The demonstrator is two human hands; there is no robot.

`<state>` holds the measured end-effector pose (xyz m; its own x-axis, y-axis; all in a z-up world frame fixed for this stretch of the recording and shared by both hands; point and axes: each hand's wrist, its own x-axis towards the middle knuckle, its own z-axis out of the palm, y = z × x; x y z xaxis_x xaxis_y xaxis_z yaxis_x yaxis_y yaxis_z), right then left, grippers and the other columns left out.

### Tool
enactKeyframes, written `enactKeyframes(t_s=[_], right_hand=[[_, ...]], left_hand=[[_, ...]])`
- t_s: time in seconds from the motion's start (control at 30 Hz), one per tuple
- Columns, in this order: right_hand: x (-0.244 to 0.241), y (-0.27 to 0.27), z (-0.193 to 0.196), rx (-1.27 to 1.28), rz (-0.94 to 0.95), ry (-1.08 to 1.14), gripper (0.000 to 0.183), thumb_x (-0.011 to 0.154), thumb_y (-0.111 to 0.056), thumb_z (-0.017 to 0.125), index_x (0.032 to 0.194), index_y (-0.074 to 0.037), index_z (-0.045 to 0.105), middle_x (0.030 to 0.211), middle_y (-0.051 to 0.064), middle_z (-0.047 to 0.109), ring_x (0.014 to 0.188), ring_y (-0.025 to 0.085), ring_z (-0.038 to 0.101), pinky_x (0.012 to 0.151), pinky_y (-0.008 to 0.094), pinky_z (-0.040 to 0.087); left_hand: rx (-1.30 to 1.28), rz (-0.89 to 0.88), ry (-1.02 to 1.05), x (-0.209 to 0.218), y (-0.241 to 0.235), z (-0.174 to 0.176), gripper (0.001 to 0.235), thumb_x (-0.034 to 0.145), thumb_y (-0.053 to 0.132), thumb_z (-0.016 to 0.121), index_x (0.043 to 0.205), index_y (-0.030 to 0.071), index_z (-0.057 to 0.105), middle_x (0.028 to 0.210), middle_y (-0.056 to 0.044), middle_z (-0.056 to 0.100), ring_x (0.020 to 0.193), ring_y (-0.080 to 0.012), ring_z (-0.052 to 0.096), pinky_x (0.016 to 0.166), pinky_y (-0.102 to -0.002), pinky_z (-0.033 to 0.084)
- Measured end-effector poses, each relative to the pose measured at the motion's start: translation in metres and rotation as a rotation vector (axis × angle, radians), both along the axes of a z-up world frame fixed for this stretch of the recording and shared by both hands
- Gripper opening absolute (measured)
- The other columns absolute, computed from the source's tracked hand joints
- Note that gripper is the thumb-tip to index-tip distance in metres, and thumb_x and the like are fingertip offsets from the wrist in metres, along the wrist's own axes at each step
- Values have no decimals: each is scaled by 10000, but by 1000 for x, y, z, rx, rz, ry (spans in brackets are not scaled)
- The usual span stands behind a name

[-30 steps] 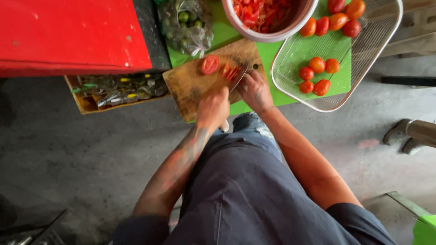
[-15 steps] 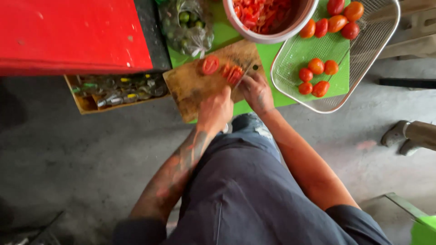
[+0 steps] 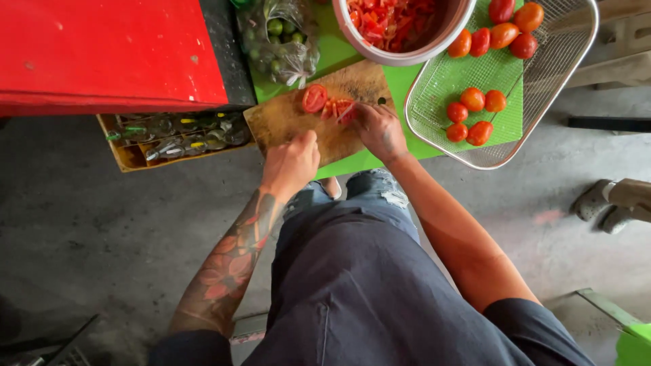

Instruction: The person chops tomatoes on a wooden cutting board using a large cleaver. They slice the tomatoes into small pieces and then transfer them into a white bowl containing other chopped vegetables. The person repeats this process with several tomatoes from a metal basket.

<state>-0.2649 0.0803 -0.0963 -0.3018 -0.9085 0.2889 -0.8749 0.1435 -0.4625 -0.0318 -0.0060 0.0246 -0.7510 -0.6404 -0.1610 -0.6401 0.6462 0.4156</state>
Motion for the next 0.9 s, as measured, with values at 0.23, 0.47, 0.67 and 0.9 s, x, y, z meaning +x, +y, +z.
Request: enactKeyframes(t_s=[0.23, 0.47, 0.67, 0.9], right_hand=[[4, 9, 8, -9, -34, 18, 228, 859, -222, 735, 1082, -209, 780, 1029, 68, 690, 921, 313, 710, 750, 425, 605], [13, 0, -5, 2, 4, 32, 195, 845, -335, 819, 1011, -242, 779, 861, 23, 671, 835, 269, 703, 733, 374, 592], [21, -43, 26, -78, 70, 114, 323, 728, -251, 790, 1036, -187, 717, 975, 72, 621, 852, 310, 669, 719, 417, 567], [35, -111, 23, 378, 460, 243, 457, 767, -437, 734, 1160, -222, 643, 1206, 45, 558, 1126, 335, 595, 884, 498, 510]], left_hand=[[-1, 7, 5, -43, -1, -29, 166, 941, 254, 469, 1079, 169, 508, 790, -137, 700, 712, -421, 750, 660, -587, 606], [90, 72, -29, -22, 3, -26, 198, 972, 286, 433, 1117, 168, 497, 816, -148, 707, 733, -437, 749, 689, -588, 598], [35, 343, -16, 19, 21, -4, 206, 998, 351, 452, 1024, 157, 518, 722, -182, 702, 704, -434, 742, 659, -566, 595], [136, 583, -69, 74, 44, 14, 231, 1006, 360, 478, 1020, 133, 516, 746, -225, 716, 693, -447, 730, 658, -578, 582]])
